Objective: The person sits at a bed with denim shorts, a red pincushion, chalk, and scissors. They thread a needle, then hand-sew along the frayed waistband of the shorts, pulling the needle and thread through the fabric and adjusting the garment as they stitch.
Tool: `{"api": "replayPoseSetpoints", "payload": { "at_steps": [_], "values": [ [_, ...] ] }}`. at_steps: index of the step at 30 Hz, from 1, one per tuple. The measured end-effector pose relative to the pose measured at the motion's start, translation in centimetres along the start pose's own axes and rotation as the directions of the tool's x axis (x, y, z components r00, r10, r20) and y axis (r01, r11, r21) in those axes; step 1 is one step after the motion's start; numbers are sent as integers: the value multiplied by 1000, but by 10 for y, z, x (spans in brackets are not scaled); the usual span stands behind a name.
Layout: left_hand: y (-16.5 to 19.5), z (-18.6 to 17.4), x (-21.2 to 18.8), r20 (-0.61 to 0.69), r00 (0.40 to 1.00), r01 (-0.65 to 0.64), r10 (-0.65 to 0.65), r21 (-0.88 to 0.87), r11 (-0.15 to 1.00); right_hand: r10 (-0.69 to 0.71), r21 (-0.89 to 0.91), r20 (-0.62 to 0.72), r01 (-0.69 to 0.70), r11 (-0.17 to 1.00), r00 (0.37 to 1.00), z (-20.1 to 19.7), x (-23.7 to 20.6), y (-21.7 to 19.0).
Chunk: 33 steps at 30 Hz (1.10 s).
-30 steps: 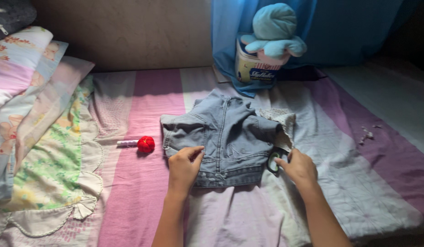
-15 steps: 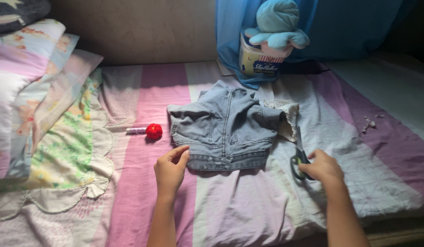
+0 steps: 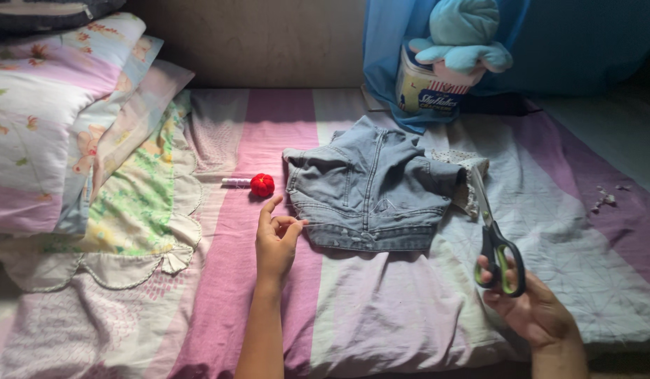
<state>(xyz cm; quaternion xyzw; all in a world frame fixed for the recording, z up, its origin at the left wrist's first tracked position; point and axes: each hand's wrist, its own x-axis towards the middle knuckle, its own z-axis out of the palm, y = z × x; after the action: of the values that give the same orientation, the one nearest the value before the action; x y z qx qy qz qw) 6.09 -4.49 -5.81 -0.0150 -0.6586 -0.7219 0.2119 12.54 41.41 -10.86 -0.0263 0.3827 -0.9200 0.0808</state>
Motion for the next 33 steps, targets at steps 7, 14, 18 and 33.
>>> {"api": "replayPoseSetpoints", "payload": {
  "at_steps": [7, 14, 18, 33],
  "values": [
    [10, -17, 0, 52, 993, 117, -110, -168, 979, 209, -166, 366, -157, 973, 907, 93, 29, 28],
    [19, -45, 13, 88, 990, 125, -107, -226, 966, 408, -291, 564, -289, 912, 718, 161, 79, 53],
    [35, -64, 15, 82, 987, 152, -141, -158, 976, 506, -369, 598, -347, 862, 622, 194, 94, 69],
    [56, -95, 19, 85, 987, 96, -137, 372, 923, 602, -567, 705, -212, 796, 376, 229, 137, 94]
  ]
}}
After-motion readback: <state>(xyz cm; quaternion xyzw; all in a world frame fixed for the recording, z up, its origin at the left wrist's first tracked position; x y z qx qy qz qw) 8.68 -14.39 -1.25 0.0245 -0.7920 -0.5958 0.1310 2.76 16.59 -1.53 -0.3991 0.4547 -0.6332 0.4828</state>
